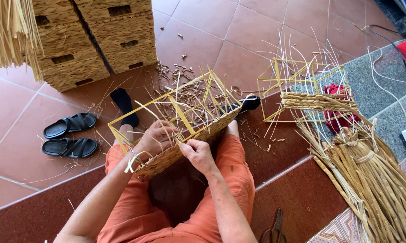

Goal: The person sits on the floor weaving dried straw strips into a rectangular bamboo basket frame, tucking and tightening strips along the frame and trimming excess ends with scissors. Finished woven baskets and bundles of straw sit nearby on the floor.

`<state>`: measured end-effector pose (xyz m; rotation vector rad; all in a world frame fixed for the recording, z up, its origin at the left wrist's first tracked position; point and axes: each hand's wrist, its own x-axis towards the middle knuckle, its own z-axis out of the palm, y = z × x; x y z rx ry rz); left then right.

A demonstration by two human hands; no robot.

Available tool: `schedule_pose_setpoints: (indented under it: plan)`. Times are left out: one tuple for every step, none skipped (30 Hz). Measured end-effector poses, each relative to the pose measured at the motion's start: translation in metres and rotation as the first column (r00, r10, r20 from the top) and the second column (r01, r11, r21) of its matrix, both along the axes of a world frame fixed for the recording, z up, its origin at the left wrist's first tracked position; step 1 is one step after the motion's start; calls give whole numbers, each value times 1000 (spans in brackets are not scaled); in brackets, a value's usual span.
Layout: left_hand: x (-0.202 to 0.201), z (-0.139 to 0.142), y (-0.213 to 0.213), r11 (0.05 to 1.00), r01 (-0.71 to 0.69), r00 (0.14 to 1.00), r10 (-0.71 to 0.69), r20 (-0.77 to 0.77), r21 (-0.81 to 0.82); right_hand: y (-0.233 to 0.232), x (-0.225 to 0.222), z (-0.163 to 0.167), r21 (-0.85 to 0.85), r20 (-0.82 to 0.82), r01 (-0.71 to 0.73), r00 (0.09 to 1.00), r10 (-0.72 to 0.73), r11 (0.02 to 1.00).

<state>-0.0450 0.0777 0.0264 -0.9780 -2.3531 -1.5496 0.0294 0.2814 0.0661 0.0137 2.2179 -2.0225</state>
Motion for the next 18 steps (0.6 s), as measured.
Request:
schedule_pose_setpoints:
  plan:
    - [0,1,0,1000,-5,1000,5,-14,-20,-4,-4,0,24,14,13,1000,-14,1000]
    - [1,2,1,999,-11,1000,10,-28,-40,-7,-6,0,48,29,26,999,-28,998]
    - [1,2,0,998,-17,999,14,-41,-60,-8,-7,-1,71,11,7,1000,-8,997]
    - [0,2,0,998,15,999,-13,30,-60,-8,-9,-3,95,-6,-12,1000,13,995]
    - [0,2,0,997,47,994,-41,101,-58,-7,-10,-6,119,-23,-30,999,33,993]
    - [-1,2,-1,995,79,983,-69,172,-53,-5,-11,-10,61,-4,28,1000,-28,998]
    - [-1,1,-2,999,33,956,-19,293,-42,-2,-12,-15,4,19,88,996,-88,996]
    - [0,0,-1,999,-16,912,29,410,-36,3,-13,-21,-50,46,148,988,-146,988]
    - [-1,-1,-1,997,-65,851,75,520,-36,7,-13,-27,-65,35,208,978,-206,976]
    - [-2,-2,-1,994,-91,769,30,638,64,10,-12,-34,-80,24,266,964,-265,961]
    - [-5,-3,0,979,-129,673,-31,739,159,13,-10,-41,-94,16,326,945,-326,941]
    - [-7,-4,1,953,-179,565,-104,819,244,14,-8,-48,-73,-16,298,954,-300,952]
    - [-7,-4,3,931,-200,530,-160,833,305,14,-5,-55,-50,-48,271,961,-273,961]
    - [-8,-5,5,905,-222,496,-216,841,363,13,-4,-61,-27,-80,244,966,-245,969]
    - [-9,-5,6,874,-247,462,-273,844,418,11,-4,-66,-5,-53,263,963,-263,965]
    - [-10,-4,8,880,-220,459,-288,841,422,8,-3,-70,17,-24,281,960,-280,960]
    - [-12,-4,10,884,-195,454,-302,838,424,5,-2,-72,39,5,297,955,-298,954]
    - [-13,-3,11,889,-170,450,-315,836,426,2,-1,-74,20,10,302,953,-302,953]
